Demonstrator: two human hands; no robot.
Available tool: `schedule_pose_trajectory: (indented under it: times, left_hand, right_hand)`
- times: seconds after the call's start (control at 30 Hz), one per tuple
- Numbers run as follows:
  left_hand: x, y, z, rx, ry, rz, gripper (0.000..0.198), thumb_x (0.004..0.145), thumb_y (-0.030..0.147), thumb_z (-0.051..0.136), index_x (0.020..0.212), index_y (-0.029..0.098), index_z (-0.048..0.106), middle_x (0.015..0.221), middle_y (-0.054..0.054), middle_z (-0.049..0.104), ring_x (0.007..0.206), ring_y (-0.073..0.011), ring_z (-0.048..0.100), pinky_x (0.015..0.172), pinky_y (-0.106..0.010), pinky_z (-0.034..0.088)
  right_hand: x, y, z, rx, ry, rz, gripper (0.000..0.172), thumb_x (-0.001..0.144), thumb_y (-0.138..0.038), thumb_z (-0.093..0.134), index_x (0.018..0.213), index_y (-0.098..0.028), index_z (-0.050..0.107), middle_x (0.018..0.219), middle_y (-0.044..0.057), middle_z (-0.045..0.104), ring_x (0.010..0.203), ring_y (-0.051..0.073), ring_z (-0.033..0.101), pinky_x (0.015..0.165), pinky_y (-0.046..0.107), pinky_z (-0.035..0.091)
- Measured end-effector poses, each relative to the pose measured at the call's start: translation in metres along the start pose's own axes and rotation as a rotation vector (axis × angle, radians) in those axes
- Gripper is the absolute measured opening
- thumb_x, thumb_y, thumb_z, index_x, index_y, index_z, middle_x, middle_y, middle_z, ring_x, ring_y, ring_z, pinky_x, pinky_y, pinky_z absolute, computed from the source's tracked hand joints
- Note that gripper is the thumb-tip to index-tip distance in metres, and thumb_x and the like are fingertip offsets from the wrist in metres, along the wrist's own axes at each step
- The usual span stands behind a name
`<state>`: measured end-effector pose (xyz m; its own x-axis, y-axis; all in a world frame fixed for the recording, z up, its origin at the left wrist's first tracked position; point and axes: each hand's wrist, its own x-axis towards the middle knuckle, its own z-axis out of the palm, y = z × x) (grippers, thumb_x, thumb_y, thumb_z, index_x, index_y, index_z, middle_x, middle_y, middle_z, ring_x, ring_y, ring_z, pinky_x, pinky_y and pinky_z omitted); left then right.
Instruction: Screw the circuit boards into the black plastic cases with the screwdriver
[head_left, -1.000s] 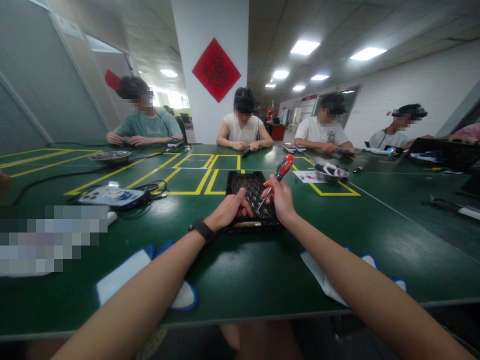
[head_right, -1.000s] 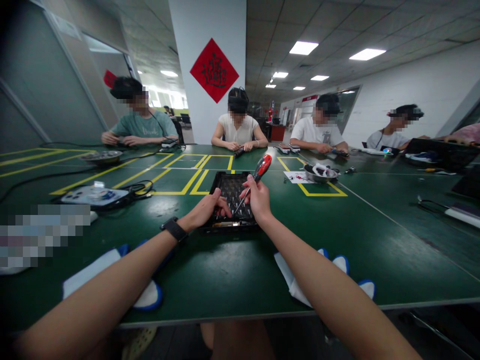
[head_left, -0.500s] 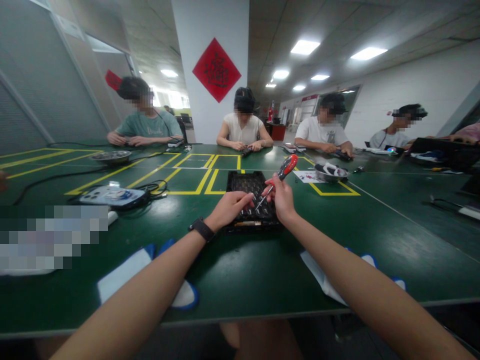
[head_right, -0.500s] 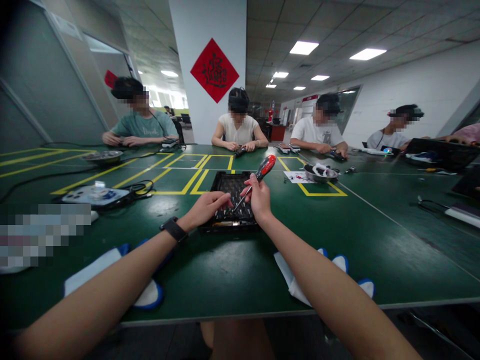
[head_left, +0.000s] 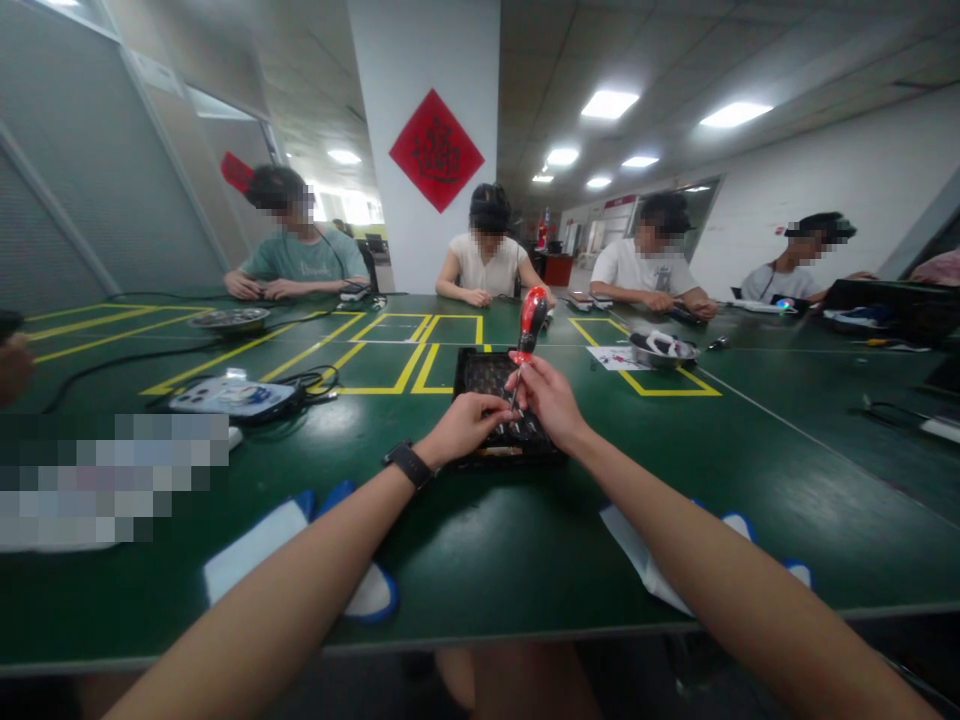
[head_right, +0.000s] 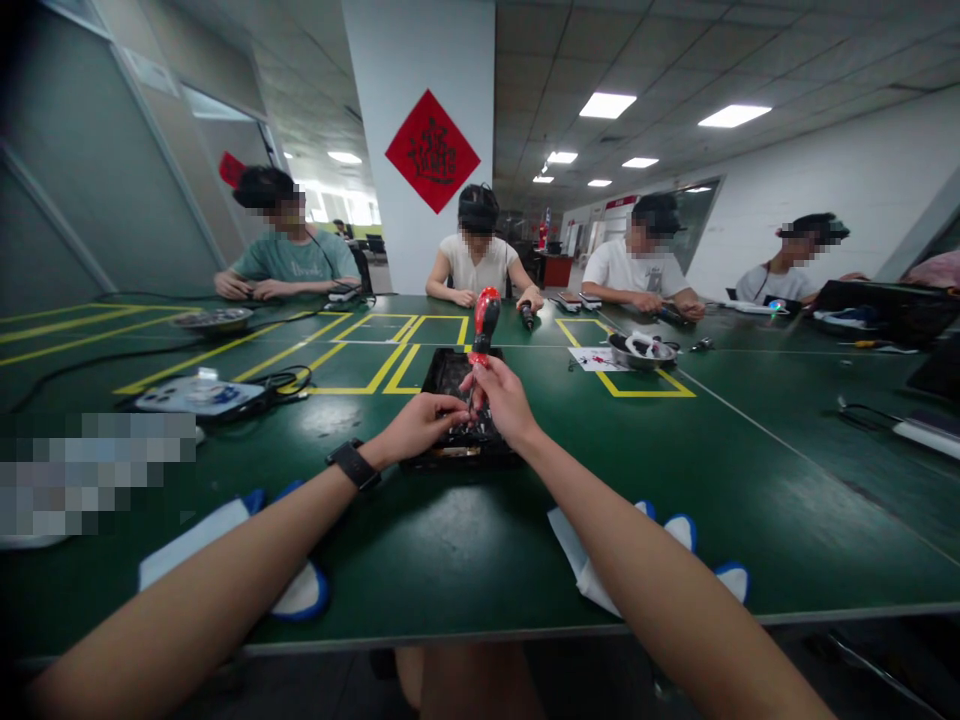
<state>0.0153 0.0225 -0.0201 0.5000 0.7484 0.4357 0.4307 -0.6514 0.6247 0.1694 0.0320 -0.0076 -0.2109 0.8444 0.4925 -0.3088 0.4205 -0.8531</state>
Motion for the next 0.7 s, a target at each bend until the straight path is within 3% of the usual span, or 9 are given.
schedule_pose_trajectory:
  times: [0.3, 0.5, 0.7]
  left_hand:
    - [0.0, -0.004, 0.003, -0.059, 0.105, -0.044, 0.03, 0.076, 0.041, 0.056, 0.085, 0.013, 0.065, 0.077, -0.004, 0.065, 0.066, -0.0127, 0.055, 0.063, -0.023, 0.043]
    - [-0.001, -0.006, 0.003, -0.07, 0.05, -0.061, 0.027, 0.076, 0.037, 0.056, 0.082, 0.012, 0.066, 0.073, -0.004, 0.065, 0.063, -0.0122, 0.054, 0.059, -0.022, 0.041]
    - [0.001, -0.013, 0.002, -0.088, 0.02, -0.042, 0.025, 0.08, 0.032, 0.051, 0.082, 0.012, 0.065, 0.069, -0.001, 0.062, 0.061, -0.0109, 0.052, 0.057, -0.021, 0.038]
  right_hand:
    - [0.004, 0.005, -0.008, -0.018, 0.044, -0.015, 0.036, 0.076, -0.035, 0.057, 0.108, -0.016, 0.056, 0.073, -0.001, 0.062, 0.047, 0.005, 0.048, 0.048, 0.019, 0.043]
    - [0.001, 0.002, -0.004, -0.047, -0.001, 0.016, 0.037, 0.076, -0.038, 0.058, 0.105, -0.016, 0.057, 0.073, 0.0, 0.064, 0.045, 0.005, 0.048, 0.047, 0.02, 0.043]
    - [0.003, 0.0, -0.007, -0.111, -0.112, 0.105, 0.032, 0.074, -0.035, 0.061, 0.097, -0.013, 0.063, 0.078, 0.003, 0.065, 0.051, 0.006, 0.052, 0.055, 0.023, 0.046]
